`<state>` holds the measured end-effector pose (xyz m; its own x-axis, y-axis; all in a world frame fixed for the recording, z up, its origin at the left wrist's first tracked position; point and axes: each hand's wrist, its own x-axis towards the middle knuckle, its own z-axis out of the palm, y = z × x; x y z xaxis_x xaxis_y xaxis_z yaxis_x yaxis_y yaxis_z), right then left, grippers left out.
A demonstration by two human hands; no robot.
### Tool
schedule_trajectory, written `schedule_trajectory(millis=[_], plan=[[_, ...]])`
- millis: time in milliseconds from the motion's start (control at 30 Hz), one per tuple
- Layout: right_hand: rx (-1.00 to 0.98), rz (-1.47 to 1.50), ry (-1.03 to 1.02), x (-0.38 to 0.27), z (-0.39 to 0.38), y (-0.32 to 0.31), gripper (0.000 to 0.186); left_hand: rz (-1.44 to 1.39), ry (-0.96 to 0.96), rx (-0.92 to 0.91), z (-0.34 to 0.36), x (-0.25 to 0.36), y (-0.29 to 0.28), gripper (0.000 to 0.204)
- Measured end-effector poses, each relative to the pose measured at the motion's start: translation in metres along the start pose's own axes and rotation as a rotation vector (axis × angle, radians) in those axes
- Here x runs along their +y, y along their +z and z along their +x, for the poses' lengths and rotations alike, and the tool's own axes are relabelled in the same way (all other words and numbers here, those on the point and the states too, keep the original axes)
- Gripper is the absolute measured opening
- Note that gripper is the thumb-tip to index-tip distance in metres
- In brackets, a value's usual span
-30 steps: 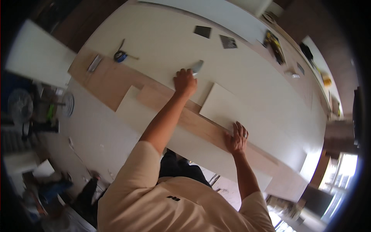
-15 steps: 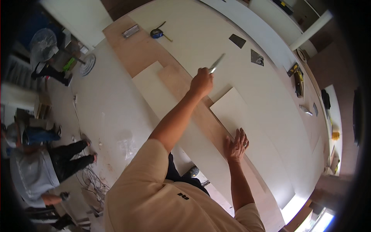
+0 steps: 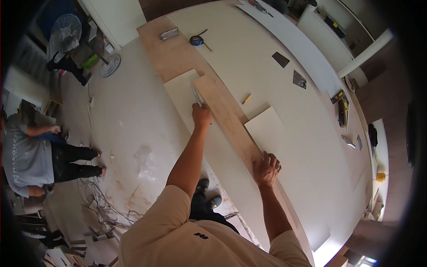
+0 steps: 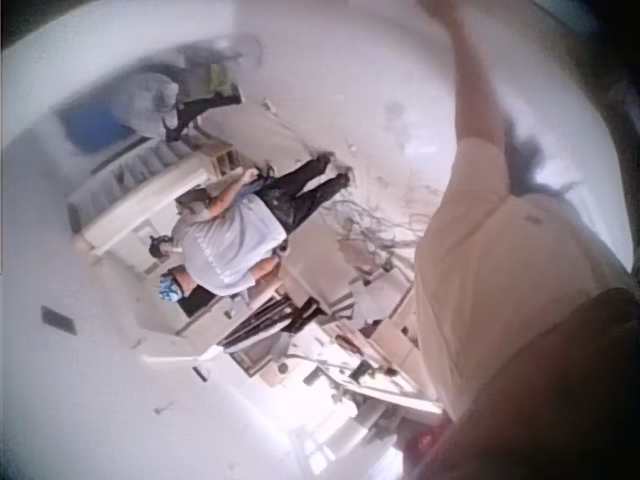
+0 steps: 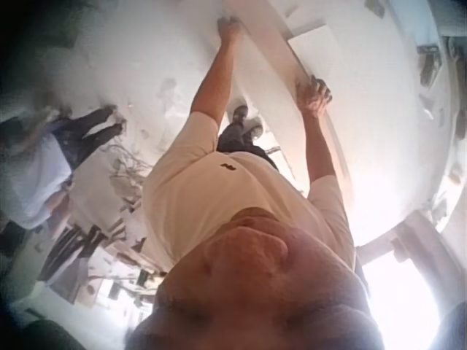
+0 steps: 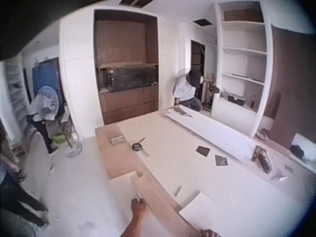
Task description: The recorder uses a utility knife to score and cut a wood panel or laminate piece.
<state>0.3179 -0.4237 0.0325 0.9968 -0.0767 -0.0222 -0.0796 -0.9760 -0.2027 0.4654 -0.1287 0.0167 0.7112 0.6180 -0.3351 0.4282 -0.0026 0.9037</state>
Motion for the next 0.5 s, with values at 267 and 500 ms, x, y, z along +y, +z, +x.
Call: schedule_trajectory(millis=[267, 500], plan=[[-0.02, -0.011, 0.012, 0.003, 0.004, 0.008, 0.057, 0.097, -0.008, -0.035, 0.014, 0.017, 0.008, 0.037], [-0.051, 0.033, -0.029, 0.004, 0.004, 0.008, 0.06, 0.172, 0.013, -0.003, 0.02, 0.015, 0.014, 0.037]])
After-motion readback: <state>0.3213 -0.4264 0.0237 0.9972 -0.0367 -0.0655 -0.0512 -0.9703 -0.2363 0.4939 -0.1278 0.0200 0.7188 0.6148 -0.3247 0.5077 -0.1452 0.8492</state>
